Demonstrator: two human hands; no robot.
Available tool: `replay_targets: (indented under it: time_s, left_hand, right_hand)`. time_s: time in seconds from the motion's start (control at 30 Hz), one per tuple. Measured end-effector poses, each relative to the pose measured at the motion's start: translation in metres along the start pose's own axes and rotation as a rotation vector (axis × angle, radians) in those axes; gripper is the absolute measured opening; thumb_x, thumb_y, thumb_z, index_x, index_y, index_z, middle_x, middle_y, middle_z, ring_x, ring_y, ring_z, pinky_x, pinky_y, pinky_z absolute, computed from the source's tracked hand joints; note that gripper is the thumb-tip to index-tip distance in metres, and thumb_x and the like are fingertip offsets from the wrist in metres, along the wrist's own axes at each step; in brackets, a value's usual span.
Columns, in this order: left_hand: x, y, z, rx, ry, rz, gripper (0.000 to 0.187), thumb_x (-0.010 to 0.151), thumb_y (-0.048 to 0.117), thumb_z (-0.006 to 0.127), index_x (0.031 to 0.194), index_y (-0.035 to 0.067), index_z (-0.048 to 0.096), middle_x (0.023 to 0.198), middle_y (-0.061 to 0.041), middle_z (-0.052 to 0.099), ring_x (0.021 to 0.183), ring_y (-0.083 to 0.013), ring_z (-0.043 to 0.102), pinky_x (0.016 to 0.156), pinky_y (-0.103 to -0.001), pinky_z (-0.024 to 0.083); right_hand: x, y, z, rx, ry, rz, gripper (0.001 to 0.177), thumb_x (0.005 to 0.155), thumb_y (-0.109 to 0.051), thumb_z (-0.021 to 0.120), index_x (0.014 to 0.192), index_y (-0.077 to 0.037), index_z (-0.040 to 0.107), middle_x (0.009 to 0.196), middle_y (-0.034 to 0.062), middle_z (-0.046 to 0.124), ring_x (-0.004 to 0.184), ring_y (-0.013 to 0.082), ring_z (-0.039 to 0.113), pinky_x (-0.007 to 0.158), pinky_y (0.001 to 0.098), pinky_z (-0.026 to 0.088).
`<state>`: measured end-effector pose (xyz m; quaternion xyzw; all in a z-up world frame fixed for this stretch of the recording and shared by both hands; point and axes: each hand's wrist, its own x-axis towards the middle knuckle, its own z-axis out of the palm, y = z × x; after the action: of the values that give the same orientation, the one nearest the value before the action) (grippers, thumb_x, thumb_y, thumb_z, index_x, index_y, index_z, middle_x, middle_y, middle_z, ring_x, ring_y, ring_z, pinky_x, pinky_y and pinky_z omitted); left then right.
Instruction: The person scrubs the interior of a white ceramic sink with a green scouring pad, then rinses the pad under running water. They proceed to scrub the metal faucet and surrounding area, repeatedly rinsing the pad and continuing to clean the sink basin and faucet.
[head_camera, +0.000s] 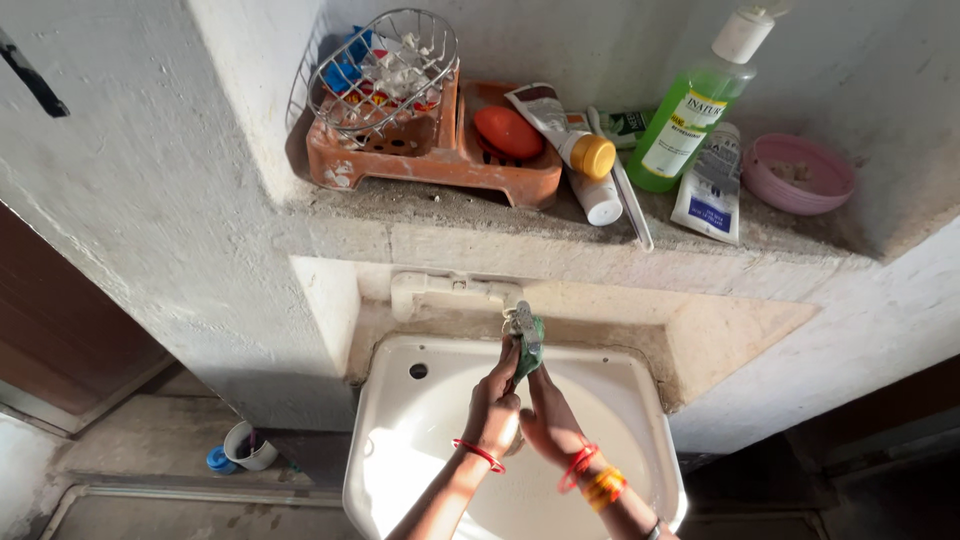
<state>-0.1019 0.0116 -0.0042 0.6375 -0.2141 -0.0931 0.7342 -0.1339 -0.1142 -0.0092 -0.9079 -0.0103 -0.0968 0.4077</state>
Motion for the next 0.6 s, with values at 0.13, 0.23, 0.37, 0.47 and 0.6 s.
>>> replay_targets:
  time_s: [0.13, 0.23, 0.37, 0.47, 0.6]
  left_hand:
    - [-0.012, -0.016, -0.002, -0.056, 0.071, 0.040, 0.078, 0.076, -0.023, 0.034, 0.149, 0.000, 0.049, 0.159, -0.019, 0.048, 0.147, -0.0246, 0.048, 0.122, -0.031, 0.032]
    - [-0.010, -0.022, -0.008, -0.091, 0.139, -0.098, 0.067, 0.087, -0.014, 0.038, 0.149, 0.002, 0.057, 0.139, -0.016, 0.072, 0.108, -0.0203, 0.070, 0.099, -0.025, 0.052]
    - [-0.010, -0.058, -0.005, -0.278, 0.315, -0.410, 0.045, 0.102, 0.014, 0.053, 0.146, 0.004, 0.057, 0.114, -0.009, 0.075, 0.095, -0.0141, 0.066, 0.087, -0.029, 0.053]
    - [0.010, -0.086, -0.007, -0.824, 0.289, -0.527, 0.042, 0.106, 0.025, 0.055, 0.139, -0.002, 0.056, 0.108, -0.002, 0.071, 0.091, -0.0145, 0.067, 0.083, -0.032, 0.055]
    - [0.042, -0.098, -0.007, -0.968, 0.239, -0.285, 0.040, 0.109, 0.021, 0.060, 0.133, -0.011, 0.064, 0.097, -0.008, 0.068, 0.080, -0.0140, 0.060, 0.072, -0.032, 0.053]
  right_hand:
    - [-0.013, 0.023, 0.017, 0.085, 0.000, 0.002, 0.081, 0.076, 0.003, 0.059, 0.154, 0.001, 0.035, 0.146, 0.0312, 0.053, 0.139, 0.0477, 0.049, 0.112, 0.0452, 0.043]
    - [-0.003, 0.025, 0.020, 0.065, 0.021, -0.165, 0.090, 0.067, 0.011, 0.058, 0.152, 0.008, 0.031, 0.149, 0.0350, 0.043, 0.141, 0.0503, 0.040, 0.114, 0.0500, 0.034]
    - [0.001, 0.015, 0.017, 0.663, 0.092, 0.096, 0.057, 0.083, 0.010, 0.056, 0.139, 0.011, 0.044, 0.135, 0.0280, 0.056, 0.125, 0.0409, 0.057, 0.100, 0.0499, 0.043]
    - [0.015, -0.003, 0.010, 1.289, 0.090, 0.246, 0.047, 0.086, 0.009, 0.051, 0.133, 0.010, 0.050, 0.123, 0.0216, 0.065, 0.114, 0.0347, 0.067, 0.099, 0.0459, 0.054]
    - [0.027, -0.021, -0.006, 1.443, 0.057, 0.321, 0.045, 0.083, 0.004, 0.055, 0.128, 0.008, 0.055, 0.117, 0.0202, 0.070, 0.106, 0.0319, 0.068, 0.096, 0.0458, 0.056]
